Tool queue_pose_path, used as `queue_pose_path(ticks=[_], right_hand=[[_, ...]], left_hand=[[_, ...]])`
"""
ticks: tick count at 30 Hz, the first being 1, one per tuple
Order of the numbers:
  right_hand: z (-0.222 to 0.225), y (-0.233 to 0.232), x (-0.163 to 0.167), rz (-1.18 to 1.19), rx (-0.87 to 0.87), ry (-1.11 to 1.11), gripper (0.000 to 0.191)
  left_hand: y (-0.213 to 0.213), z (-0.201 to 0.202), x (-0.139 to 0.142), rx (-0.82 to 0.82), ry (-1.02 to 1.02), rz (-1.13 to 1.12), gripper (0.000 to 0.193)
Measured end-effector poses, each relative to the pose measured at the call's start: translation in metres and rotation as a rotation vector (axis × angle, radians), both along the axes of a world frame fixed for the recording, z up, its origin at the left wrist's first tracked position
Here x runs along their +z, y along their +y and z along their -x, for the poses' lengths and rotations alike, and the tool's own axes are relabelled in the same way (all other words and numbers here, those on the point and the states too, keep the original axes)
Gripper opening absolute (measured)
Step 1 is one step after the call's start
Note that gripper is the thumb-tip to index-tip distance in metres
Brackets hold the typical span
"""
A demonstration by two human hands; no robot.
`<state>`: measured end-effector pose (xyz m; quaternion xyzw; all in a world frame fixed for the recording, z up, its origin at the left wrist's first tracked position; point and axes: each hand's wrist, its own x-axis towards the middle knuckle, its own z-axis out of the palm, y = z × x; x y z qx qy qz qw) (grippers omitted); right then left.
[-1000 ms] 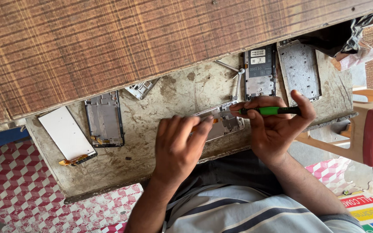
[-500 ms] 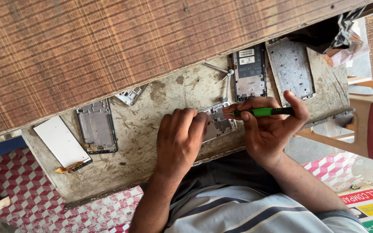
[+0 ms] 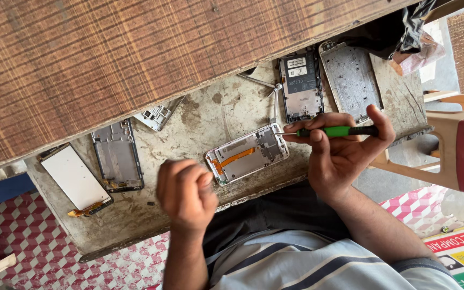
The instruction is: The person uses a green-handled screwdriver to work on the internal components of a disassembled mobile phone chassis. They repeatedly pry and adjust small parts within the frame while other phone components lie on the workbench.
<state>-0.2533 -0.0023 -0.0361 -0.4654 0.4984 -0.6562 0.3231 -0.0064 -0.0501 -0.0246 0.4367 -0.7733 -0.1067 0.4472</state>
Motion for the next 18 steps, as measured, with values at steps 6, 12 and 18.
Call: queue_pose_path(ticks=[6, 12, 18], right_hand=[[0.000, 0.001, -0.005, -0.039, -0.070, -0.133, 0.061], [-0.001, 0.001, -0.005, -0.056, -0.065, -0.190, 0.062], [-0.002, -0.001, -0.001, -0.039, -0.053, -0.141, 0.059]], left_hand=[[0.039, -0.068, 0.009, 0.198, -0.065, 0.041, 0.038], [0.061, -0.138, 0.042, 0.423, -0.210, 0.025, 0.014], [0.062, -0.155, 0.036, 0.643, -0.216, 0.247, 0.017]])
